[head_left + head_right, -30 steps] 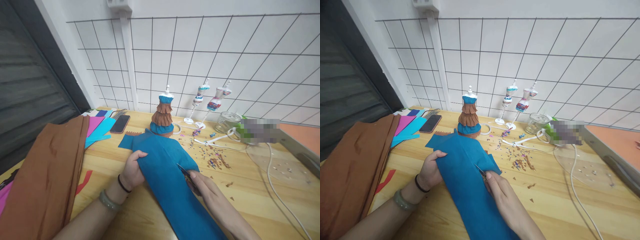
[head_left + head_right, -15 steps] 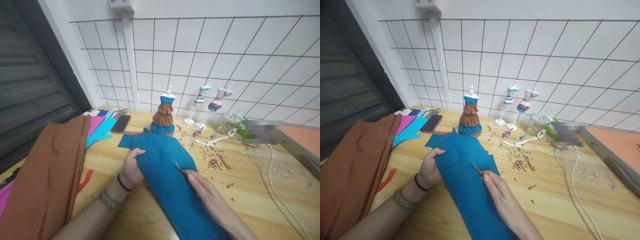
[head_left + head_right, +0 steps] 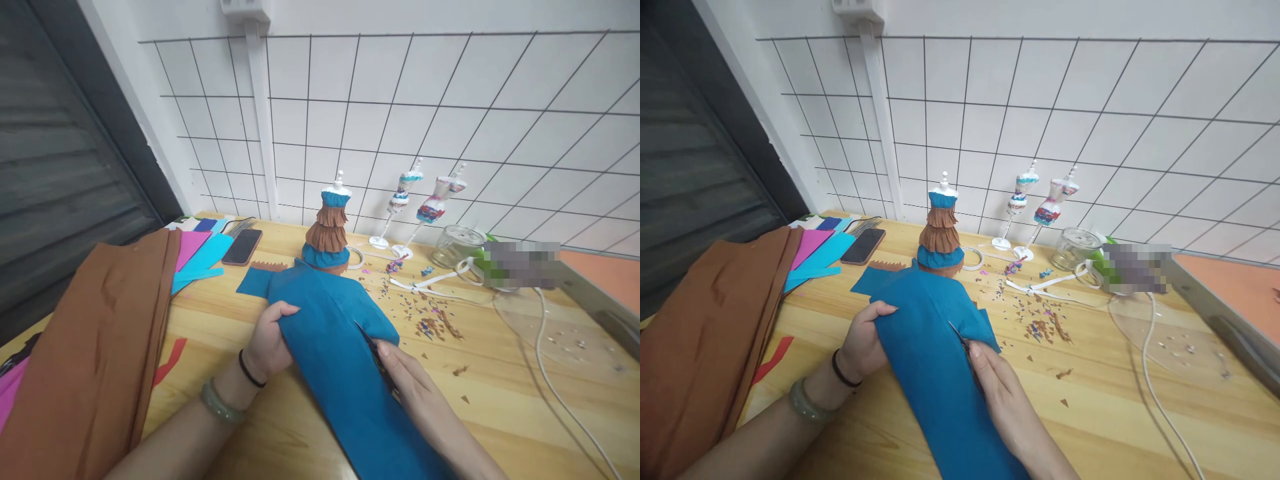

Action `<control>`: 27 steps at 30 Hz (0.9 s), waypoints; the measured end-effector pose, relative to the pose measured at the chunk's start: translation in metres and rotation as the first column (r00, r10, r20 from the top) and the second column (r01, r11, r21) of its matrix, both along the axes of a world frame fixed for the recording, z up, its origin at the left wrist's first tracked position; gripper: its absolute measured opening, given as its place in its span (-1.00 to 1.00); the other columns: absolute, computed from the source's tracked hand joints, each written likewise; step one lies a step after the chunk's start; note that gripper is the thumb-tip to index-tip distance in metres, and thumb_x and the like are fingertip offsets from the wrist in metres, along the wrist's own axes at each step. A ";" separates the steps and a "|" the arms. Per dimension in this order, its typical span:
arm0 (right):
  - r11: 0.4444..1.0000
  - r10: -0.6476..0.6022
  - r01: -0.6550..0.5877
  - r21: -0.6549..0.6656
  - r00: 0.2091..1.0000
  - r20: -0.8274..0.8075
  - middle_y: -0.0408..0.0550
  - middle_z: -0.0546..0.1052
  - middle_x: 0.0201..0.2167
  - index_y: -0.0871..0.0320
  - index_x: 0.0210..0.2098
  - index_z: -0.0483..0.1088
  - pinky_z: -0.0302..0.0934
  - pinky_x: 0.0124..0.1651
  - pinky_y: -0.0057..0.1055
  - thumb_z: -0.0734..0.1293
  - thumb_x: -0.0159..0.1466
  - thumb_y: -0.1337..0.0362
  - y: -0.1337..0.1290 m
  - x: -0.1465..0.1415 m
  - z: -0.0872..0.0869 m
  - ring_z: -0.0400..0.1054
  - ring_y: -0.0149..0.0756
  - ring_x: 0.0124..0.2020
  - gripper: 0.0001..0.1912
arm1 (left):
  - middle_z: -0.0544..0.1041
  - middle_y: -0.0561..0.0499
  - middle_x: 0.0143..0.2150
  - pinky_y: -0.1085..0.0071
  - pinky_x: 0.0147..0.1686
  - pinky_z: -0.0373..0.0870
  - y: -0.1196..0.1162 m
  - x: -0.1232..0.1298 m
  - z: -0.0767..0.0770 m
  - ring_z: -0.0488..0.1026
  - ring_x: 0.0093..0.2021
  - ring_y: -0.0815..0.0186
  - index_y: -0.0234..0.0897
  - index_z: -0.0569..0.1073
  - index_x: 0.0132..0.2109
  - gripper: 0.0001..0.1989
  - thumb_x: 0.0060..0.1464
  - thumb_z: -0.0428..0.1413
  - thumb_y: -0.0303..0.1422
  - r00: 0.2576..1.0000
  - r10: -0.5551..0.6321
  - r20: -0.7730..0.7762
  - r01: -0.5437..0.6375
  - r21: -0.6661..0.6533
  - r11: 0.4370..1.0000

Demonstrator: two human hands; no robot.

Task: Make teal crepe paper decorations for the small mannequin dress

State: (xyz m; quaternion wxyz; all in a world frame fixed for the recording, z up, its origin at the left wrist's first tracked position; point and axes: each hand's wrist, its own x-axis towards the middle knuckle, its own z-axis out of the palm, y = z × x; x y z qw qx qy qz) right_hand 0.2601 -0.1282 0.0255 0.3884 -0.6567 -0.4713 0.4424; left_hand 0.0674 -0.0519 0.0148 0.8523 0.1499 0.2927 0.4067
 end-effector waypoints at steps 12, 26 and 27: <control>0.991 -0.125 0.124 0.046 0.992 0.019 -0.08 0.55 -0.17 0.10 -0.28 0.52 0.28 -0.09 -0.22 0.27 0.06 -0.03 -0.002 -0.002 -0.005 0.37 -0.03 -0.09 -0.60 | 0.56 -0.18 -0.42 0.23 -0.22 0.35 -0.002 0.000 -0.001 0.49 -0.35 0.14 -0.54 0.51 -0.33 -0.67 -0.06 -0.11 -0.43 1.000 -0.021 0.020 0.020 0.018 1.000; 0.997 0.005 -0.009 0.081 0.999 0.041 -0.06 0.53 -0.17 0.14 -0.28 0.47 0.15 0.03 -0.32 0.19 0.13 -0.05 -0.002 -0.001 -0.009 0.32 -0.09 -0.06 -0.57 | 0.56 -0.20 -0.37 0.21 -0.19 0.35 -0.002 0.001 -0.002 0.49 -0.31 0.12 -0.54 0.51 -0.34 -0.66 -0.05 -0.12 -0.44 1.000 -0.030 0.009 0.029 0.020 0.999; 0.997 0.011 -0.015 0.082 0.999 0.045 -0.05 0.54 -0.19 0.14 -0.29 0.47 0.16 0.03 -0.33 0.18 0.13 -0.05 -0.002 -0.001 -0.009 0.32 -0.09 -0.07 -0.56 | 0.56 -0.21 -0.36 0.21 -0.19 0.35 -0.002 0.002 -0.002 0.49 -0.30 0.11 -0.55 0.51 -0.33 -0.66 -0.05 -0.13 -0.44 1.000 -0.024 0.004 0.024 0.019 1.000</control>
